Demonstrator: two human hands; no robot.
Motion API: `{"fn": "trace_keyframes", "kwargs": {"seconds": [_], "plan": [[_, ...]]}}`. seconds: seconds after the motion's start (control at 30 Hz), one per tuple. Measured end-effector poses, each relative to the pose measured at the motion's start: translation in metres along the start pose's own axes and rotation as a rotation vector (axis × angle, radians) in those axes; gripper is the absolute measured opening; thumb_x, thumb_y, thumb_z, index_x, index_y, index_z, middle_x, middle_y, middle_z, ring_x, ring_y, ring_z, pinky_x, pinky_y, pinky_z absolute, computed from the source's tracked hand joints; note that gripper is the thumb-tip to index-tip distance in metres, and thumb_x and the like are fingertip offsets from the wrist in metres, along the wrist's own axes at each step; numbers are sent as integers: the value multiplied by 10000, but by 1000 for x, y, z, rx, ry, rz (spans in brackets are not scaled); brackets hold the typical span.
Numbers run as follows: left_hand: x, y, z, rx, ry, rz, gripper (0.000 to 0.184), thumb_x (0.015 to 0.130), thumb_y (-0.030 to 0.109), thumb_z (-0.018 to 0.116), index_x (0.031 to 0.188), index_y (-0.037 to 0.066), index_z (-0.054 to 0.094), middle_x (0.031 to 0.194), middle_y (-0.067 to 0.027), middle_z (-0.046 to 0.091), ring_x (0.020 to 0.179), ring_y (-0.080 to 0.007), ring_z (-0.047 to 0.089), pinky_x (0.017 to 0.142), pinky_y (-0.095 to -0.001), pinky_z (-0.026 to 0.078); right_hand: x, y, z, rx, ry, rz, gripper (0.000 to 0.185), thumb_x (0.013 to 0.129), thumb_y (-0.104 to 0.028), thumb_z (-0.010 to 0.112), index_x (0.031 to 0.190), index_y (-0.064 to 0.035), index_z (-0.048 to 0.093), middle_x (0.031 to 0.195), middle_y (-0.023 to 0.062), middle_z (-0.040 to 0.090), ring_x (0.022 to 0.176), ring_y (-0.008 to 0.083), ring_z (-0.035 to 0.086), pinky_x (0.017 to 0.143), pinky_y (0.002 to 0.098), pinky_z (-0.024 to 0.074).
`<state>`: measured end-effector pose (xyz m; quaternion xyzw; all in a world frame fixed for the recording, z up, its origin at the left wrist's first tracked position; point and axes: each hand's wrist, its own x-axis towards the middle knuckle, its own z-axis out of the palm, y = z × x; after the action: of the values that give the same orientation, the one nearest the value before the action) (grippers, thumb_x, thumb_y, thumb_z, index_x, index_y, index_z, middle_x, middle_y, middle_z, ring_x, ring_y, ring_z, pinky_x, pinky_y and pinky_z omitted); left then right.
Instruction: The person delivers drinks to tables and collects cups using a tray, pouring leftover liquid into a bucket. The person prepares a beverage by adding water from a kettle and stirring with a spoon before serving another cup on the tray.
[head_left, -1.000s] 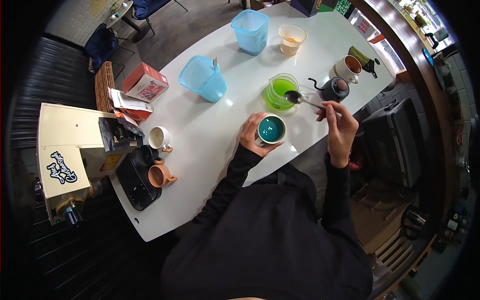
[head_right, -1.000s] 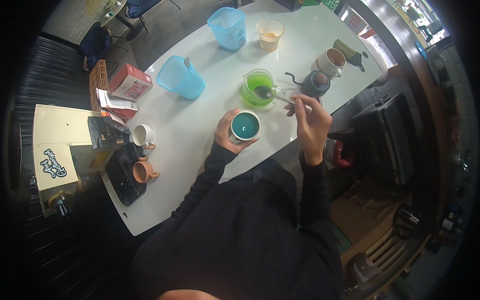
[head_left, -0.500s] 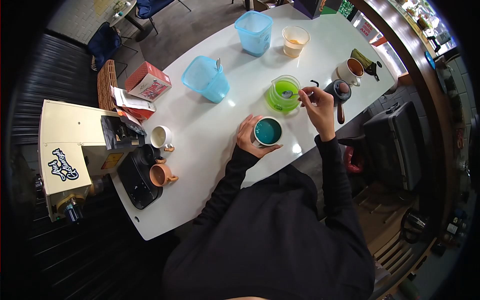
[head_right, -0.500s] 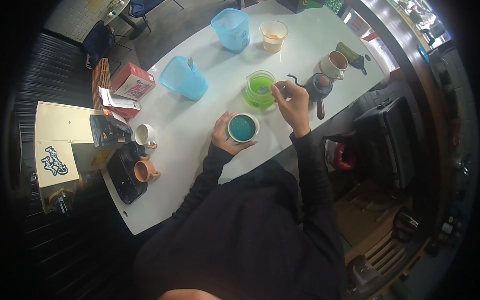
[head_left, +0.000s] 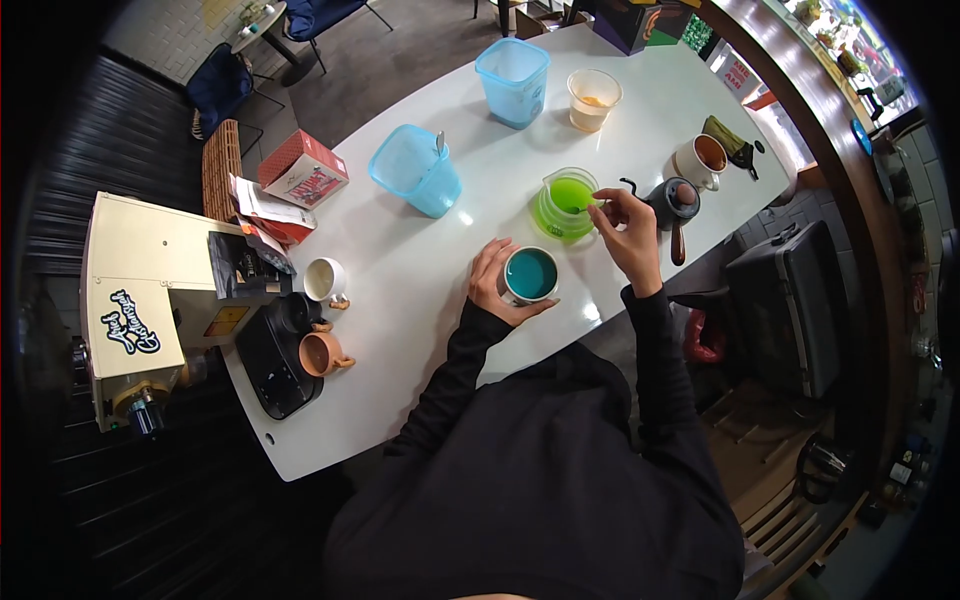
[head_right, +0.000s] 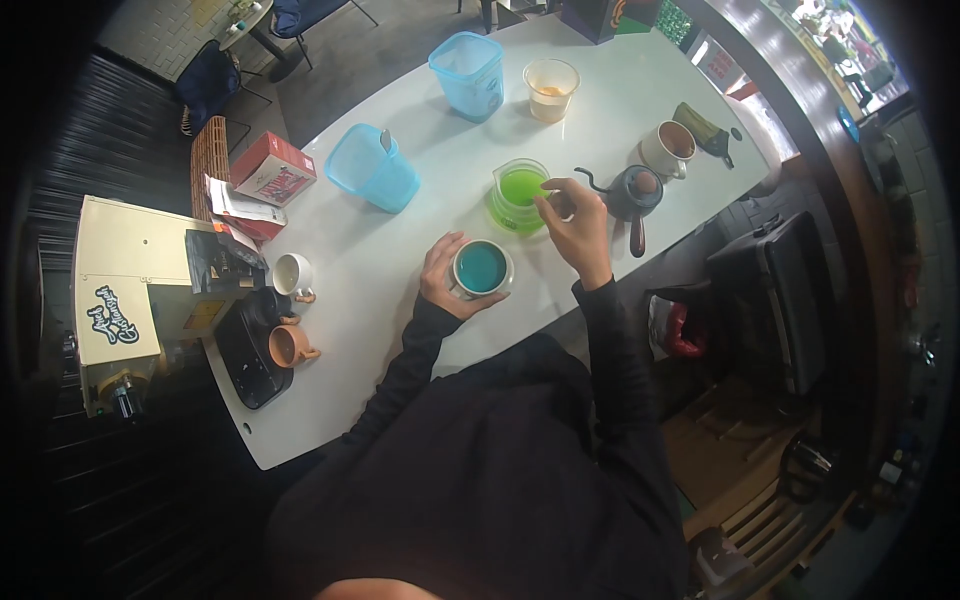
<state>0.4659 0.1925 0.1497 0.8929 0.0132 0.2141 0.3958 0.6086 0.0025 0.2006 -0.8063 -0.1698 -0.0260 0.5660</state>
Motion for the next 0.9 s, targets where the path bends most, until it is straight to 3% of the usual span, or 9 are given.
{"fn": "trace_keyframes", "kwargs": {"seconds": [0.17,0.33,0.53,0.67,0.7,0.73,0.8,0.83,0.9], "plan": [[2,-1,1,-21,5,-7,880,503,415,939,1205,21,584,1275,-177,552,1206,-345,528,1006,-444,451,-18,-13,-18,10,-19,24,409,815,-53,706,1208,-31,595,669,33,582,627,99,534,631,263,456],[-2,-5,3,-42,-24,-15,946,514,402,944,1272,15,532,1272,-190,551,1194,-342,541,998,-436,470,-45,-29,-35,44,20,33,344,829,-30,687,1163,-23,607,664,18,570,625,86,523,634,255,446],[-6,1,-4,-81,-118,-55,1111,549,425,929,1418,2,379,1337,-197,497,1234,-336,518,1018,-422,450,-71,-23,-43,3,-232,44,234,816,-43,693,1042,4,650,666,60,594,617,125,552,627,275,454],[-11,-8,0,-303,-113,-144,1024,693,474,838,1447,-7,340,1396,-214,446,1307,-342,451,1056,-418,403,-82,-15,-33,29,-300,1,310,784,-70,723,1076,-5,644,852,116,647,763,203,621,674,307,483],[-11,-12,1,-419,-85,-185,953,765,493,784,1440,-18,346,1396,-218,442,1317,-349,431,1058,-420,395,-83,-15,-31,21,-370,51,441,762,-88,749,1170,-6,602,1041,151,636,899,258,628,751,341,510],[-9,-15,0,-421,-96,-177,953,765,493,784,1440,-18,346,1396,-218,442,1317,-349,431,1058,-420,395,-84,-16,-27,20,-357,55,441,762,-88,749,1170,-6,602,1041,151,636,899,258,628,751,341,510],[-8,-23,-4,-444,-90,-212,804,892,488,645,1437,-24,351,1420,-222,419,1325,-338,429,1075,-409,376,-86,-18,-15,16,-333,-13,580,746,-111,772,1266,0,538,1163,173,599,1006,305,621,846,375,516],[-7,-17,-7,-450,-76,-248,820,922,611,502,1438,-12,368,1451,-221,410,1368,-343,389,1120,-450,316,-85,-19,-11,19,-403,36,743,721,-158,807,1355,2,452,1289,197,531,1157,354,560,968,406,471],[-8,-24,-7,-500,-37,-302,781,944,591,477,1431,-12,378,1438,-222,426,1365,-339,394,1119,-452,318,-84,-19,2,-6,-371,-27,797,705,-172,824,1379,-14,429,1316,195,519,1194,353,539,992,406,456]]}}
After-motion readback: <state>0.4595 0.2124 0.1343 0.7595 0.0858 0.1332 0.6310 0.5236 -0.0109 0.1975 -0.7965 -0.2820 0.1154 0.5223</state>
